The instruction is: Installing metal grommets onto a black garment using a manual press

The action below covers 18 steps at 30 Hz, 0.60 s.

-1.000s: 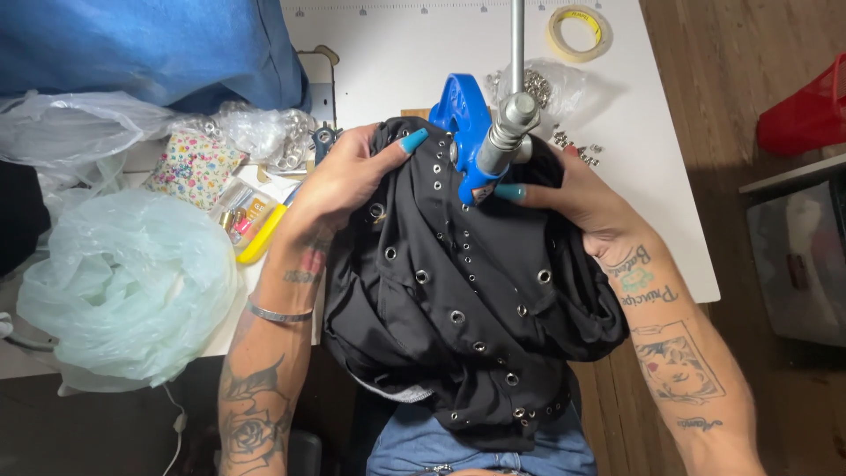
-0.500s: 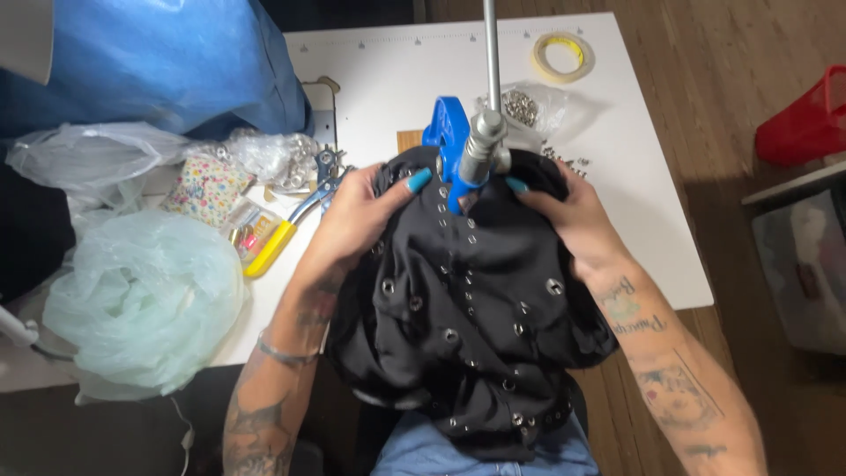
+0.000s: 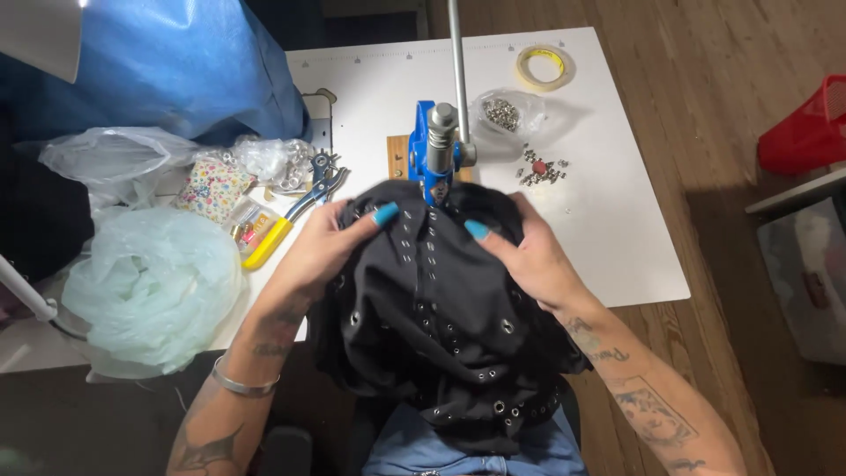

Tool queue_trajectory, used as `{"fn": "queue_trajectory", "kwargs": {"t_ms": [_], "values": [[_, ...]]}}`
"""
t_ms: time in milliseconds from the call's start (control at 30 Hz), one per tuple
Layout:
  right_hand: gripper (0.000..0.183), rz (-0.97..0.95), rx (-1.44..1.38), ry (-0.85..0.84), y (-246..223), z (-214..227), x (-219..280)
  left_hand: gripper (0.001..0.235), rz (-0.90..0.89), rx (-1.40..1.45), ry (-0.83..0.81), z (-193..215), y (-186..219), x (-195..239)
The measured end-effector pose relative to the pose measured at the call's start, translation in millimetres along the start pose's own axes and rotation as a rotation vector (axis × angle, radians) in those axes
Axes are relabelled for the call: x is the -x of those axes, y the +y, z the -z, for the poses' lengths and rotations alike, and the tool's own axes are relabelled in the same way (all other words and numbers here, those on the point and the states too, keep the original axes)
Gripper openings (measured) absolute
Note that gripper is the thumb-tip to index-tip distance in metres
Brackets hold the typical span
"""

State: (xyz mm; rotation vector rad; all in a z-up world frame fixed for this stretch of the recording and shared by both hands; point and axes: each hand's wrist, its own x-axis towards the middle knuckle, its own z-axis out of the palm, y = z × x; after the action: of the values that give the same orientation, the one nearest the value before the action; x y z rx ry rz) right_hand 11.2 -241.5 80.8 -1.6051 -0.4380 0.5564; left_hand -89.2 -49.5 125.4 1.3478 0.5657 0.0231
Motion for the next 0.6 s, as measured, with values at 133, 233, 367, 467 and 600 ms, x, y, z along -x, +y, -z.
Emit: {"fn": "queue_trajectory", "kwargs": {"t_ms": [133,233,367,467,600], "values": [[0.03,0.133,0.02,0.141,11,11,9,0.019,-0.142,-0.036,0.045,-6,-8,4],[0.027,0.098,-0.019,0.089,8,17,17,0.019,-0.13,0.018,0.021,-11,-4,16],[0.026,0.119,0.206,-0.141,21,30,47,0.026,0.006,-0.07,-0.059,-13,-16,38],[0.032,-0.169,0.311,-0.493,6,40,71,0.021,0.082,-0.096,-0.349,-6,-38,55],[0.037,-0.026,0.415,-0.74,-6,63,78,0.023,-0.141,-0.465,-0.723,-28,-31,68]]}}
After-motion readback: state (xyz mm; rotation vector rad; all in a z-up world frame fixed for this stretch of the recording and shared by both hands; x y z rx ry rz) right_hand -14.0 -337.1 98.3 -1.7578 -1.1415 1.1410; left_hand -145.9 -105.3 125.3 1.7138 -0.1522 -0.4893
